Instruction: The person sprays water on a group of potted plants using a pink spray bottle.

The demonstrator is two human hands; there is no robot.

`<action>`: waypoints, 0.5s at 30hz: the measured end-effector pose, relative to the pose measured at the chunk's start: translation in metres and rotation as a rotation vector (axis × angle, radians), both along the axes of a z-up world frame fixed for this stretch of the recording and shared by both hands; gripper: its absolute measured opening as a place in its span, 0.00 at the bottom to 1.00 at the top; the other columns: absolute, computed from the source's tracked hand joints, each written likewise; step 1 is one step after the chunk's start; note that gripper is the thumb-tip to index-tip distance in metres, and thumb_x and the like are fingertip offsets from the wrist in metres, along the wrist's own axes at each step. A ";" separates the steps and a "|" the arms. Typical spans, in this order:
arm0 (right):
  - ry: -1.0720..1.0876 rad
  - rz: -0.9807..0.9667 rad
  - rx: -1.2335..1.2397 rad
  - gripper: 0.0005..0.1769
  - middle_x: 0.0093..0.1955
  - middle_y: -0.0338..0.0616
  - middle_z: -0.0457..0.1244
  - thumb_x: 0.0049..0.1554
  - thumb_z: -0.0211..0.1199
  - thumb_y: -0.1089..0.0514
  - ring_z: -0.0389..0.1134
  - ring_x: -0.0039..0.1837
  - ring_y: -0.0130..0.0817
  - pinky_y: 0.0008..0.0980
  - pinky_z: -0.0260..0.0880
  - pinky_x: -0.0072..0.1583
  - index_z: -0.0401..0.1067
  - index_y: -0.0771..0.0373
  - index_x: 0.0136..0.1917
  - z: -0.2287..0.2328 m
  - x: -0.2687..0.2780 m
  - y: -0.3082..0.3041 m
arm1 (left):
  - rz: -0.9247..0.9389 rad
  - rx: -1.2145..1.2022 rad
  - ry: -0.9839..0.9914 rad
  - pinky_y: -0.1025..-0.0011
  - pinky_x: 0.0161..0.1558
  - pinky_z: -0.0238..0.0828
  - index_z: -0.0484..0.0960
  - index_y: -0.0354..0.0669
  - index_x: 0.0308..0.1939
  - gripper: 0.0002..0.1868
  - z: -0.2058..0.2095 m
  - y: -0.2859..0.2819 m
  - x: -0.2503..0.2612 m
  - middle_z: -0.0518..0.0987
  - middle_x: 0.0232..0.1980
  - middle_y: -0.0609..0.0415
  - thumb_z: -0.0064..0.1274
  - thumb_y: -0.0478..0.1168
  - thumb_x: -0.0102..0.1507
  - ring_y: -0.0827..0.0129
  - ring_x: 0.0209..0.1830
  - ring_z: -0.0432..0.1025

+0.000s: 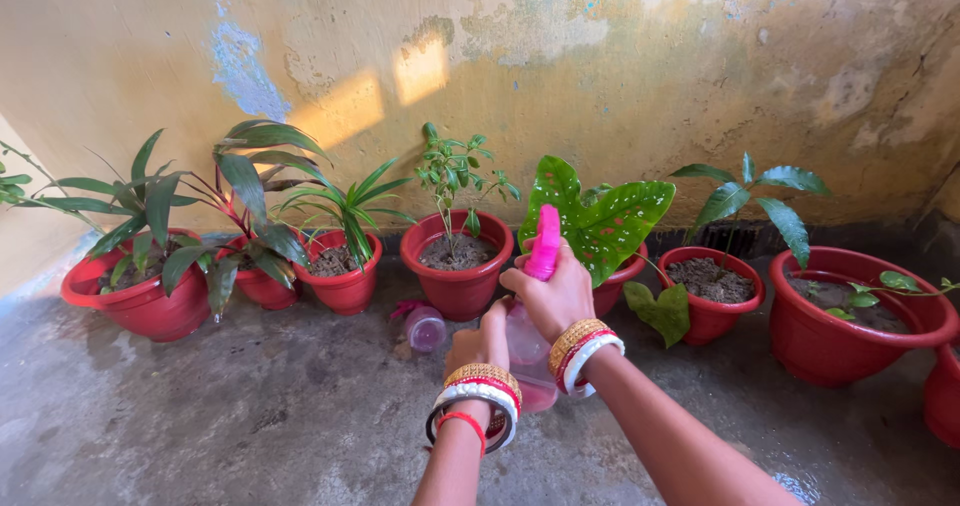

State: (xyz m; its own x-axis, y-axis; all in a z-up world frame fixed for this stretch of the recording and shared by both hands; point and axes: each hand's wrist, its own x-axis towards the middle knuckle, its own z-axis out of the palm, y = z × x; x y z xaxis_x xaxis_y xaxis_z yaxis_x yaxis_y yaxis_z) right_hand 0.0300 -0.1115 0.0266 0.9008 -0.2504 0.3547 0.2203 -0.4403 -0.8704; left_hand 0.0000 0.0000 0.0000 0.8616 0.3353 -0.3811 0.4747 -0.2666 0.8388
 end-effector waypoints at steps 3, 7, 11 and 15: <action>0.052 0.009 0.078 0.32 0.47 0.46 0.73 0.38 0.69 0.51 0.76 0.50 0.41 0.38 0.74 0.57 0.72 0.62 0.56 0.007 -0.005 -0.005 | -0.027 0.021 -0.004 0.58 0.62 0.70 0.86 0.41 0.55 0.49 0.009 -0.006 -0.007 0.82 0.58 0.38 0.43 0.77 0.51 0.47 0.61 0.76; 0.020 -0.073 -0.046 0.27 0.46 0.50 0.72 0.39 0.68 0.51 0.74 0.52 0.47 0.41 0.70 0.58 0.74 0.63 0.52 0.011 -0.010 -0.007 | 0.004 -0.003 0.011 0.58 0.62 0.70 0.87 0.39 0.53 0.48 0.013 -0.012 -0.009 0.83 0.58 0.38 0.45 0.76 0.51 0.47 0.60 0.77; 0.032 -0.119 -0.094 0.24 0.44 0.55 0.71 0.41 0.67 0.51 0.73 0.52 0.52 0.44 0.70 0.57 0.73 0.63 0.50 0.013 -0.012 -0.013 | 0.003 -0.047 0.003 0.57 0.61 0.70 0.87 0.37 0.53 0.47 0.011 -0.019 -0.008 0.83 0.57 0.37 0.46 0.75 0.51 0.45 0.59 0.77; 0.041 -0.147 -0.075 0.26 0.45 0.53 0.71 0.39 0.68 0.51 0.73 0.52 0.51 0.44 0.70 0.57 0.73 0.62 0.51 0.008 -0.009 -0.021 | -0.034 -0.066 -0.018 0.57 0.61 0.70 0.87 0.36 0.52 0.46 0.006 -0.027 -0.006 0.83 0.57 0.36 0.45 0.74 0.52 0.45 0.59 0.77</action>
